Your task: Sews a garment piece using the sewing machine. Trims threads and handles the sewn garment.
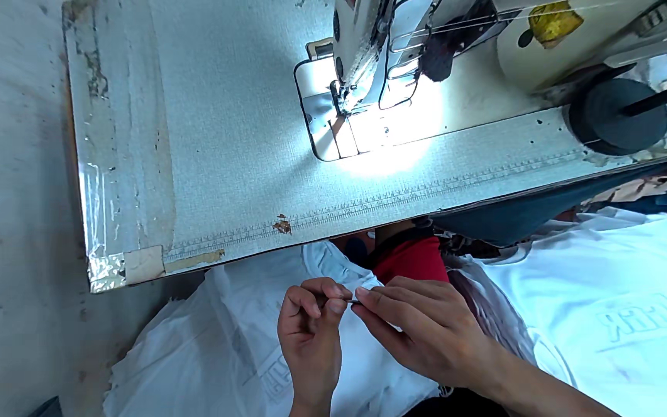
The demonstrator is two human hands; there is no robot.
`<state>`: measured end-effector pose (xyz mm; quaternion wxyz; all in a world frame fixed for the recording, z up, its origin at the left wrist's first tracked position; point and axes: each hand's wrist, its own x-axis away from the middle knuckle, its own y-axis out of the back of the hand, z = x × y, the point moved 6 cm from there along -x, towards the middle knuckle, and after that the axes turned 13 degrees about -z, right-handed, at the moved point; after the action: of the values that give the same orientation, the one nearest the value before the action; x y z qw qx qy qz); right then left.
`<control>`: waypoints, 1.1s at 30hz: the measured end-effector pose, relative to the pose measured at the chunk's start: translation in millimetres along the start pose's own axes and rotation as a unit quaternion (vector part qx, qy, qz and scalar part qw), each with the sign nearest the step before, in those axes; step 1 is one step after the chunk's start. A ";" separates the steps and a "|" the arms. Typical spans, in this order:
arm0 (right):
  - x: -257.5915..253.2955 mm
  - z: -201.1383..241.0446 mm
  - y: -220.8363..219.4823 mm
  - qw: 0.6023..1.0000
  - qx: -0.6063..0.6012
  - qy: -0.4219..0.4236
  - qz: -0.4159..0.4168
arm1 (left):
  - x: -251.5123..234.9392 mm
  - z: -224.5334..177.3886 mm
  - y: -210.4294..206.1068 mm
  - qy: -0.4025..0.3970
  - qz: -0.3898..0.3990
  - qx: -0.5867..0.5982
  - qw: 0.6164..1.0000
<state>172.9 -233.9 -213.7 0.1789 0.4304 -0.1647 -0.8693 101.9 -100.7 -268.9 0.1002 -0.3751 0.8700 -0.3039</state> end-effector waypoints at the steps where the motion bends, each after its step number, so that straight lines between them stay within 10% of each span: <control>1: 0.2 -0.4 0.0 1.000 -0.005 -0.003 0.000 | 0.1 0.4 0.1 0.000 0.001 0.002 1.000; 33: 1.1 1.6 -5.2 0.996 0.004 -0.083 0.016 | 0.1 -3.4 3.5 -0.002 0.014 0.003 1.000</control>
<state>170.1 -229.7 -215.9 0.1770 0.3547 -0.1896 -0.8983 98.4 -97.4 -268.3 0.1073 -0.3628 0.8741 -0.3048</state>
